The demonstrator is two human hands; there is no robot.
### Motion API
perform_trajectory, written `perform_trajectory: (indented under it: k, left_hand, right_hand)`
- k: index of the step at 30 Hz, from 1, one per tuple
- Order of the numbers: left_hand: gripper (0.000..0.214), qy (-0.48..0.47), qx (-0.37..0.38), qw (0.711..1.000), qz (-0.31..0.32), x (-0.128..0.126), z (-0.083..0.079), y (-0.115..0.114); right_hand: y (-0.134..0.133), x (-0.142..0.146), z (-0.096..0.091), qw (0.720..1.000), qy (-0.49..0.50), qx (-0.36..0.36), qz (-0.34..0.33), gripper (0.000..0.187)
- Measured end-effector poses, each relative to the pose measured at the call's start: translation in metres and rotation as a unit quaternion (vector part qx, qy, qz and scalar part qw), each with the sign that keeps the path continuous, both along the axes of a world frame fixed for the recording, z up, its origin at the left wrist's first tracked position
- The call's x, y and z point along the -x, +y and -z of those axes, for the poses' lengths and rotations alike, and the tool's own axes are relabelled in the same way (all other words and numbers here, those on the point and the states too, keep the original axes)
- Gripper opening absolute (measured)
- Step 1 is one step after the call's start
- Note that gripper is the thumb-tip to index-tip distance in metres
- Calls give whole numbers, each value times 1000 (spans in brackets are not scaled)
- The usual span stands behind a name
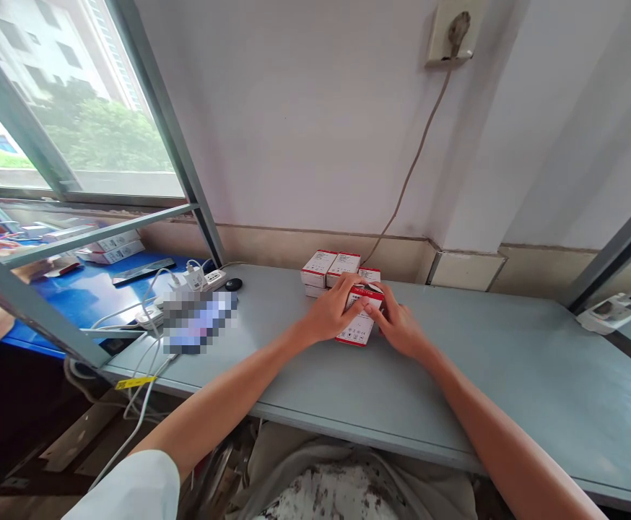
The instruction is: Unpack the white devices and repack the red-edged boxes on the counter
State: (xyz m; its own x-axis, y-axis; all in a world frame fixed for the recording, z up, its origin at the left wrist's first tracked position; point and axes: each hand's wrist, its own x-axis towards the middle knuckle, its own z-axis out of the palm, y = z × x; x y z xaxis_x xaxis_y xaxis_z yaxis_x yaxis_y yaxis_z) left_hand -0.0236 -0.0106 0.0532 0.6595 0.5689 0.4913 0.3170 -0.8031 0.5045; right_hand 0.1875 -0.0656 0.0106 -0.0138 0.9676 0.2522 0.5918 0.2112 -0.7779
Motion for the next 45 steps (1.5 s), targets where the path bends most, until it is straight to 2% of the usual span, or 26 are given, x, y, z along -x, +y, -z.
perform_trajectory:
  k: [45]
  left_hand:
    - [39,6,7,1000,3,-1,0,1]
  right_hand:
    - [-2,-2,-3,1000,-9,2,5,78]
